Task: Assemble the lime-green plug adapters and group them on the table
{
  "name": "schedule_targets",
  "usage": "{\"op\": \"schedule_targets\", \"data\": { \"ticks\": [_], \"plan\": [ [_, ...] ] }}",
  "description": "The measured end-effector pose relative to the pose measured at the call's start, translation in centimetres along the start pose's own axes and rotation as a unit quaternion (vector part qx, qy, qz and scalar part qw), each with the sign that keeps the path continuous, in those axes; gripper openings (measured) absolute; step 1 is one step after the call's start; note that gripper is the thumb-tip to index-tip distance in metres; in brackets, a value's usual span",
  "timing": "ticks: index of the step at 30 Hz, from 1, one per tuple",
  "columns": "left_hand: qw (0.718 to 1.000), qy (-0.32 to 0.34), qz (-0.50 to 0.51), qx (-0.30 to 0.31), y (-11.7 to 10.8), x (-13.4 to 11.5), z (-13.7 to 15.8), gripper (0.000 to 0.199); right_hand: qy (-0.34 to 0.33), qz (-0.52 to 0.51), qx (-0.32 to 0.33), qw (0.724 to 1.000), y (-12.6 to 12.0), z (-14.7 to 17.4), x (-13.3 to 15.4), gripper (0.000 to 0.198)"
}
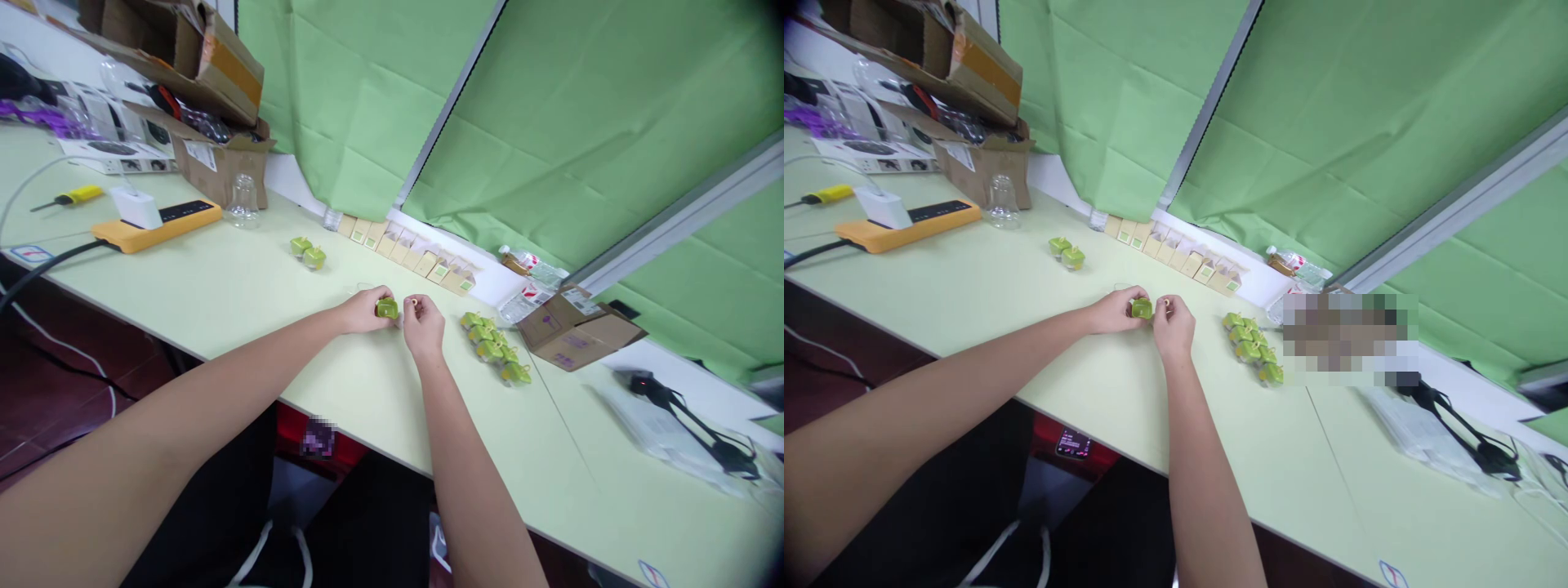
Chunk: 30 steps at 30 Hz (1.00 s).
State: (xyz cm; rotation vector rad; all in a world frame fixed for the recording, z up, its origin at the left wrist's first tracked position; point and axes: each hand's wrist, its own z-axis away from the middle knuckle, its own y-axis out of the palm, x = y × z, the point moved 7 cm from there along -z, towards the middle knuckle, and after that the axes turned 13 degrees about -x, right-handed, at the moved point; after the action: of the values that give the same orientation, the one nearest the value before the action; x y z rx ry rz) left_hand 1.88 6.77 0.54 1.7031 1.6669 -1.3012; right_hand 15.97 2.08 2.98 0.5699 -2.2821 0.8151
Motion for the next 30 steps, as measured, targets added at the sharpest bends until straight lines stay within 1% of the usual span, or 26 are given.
{"op": "schedule_targets", "data": {
  "ticks": [3,7,10,14,16,19,22,27,30],
  "plan": [
    [1.0,0.0,-0.014,0.004,-0.05,-0.22,0.07,0.037,-0.018,0.005,0.006,1.0,0.02,0.02,0.29,0.029],
    [0.999,-0.007,-0.037,0.01,-0.03,-0.14,0.08,0.042,-0.028,-0.007,-0.011,1.0,-0.2,-0.11,0.43,0.028],
    [0.999,-0.001,-0.047,0.01,-0.05,-0.06,0.11,0.045,-0.018,-0.022,0.007,1.0,0.14,-0.08,0.13,0.03],
    [0.999,0.012,-0.049,0.016,-0.02,-0.13,0.23,0.056,-0.022,-0.022,0.019,0.999,0.43,-0.01,-0.09,0.031],
    [0.998,0.02,-0.053,0.024,0.05,-0.24,0.28,0.053,-0.024,-0.021,0.02,0.999,0.48,-0.01,-0.16,0.031],
    [0.997,0.034,-0.062,0.028,0.06,-0.43,0.33,0.044,-0.004,-0.024,0.028,0.999,0.57,0.01,-0.41,0.031],
    [0.997,0.037,-0.064,0.026,-0.02,-0.53,0.33,0.042,0.013,-0.023,0.039,0.999,0.62,0.13,-0.42,0.032],
    [0.997,0.035,-0.066,0.023,-0.09,-0.61,0.31,0.043,-0.013,0.004,0.025,1.0,0.17,0.17,0.29,0.032],
    [0.997,0.034,-0.068,0.024,-0.1,-0.67,0.35,0.044,-0.018,0.02,0.024,0.999,0.12,0.12,0.36,0.034]
  ]
}}
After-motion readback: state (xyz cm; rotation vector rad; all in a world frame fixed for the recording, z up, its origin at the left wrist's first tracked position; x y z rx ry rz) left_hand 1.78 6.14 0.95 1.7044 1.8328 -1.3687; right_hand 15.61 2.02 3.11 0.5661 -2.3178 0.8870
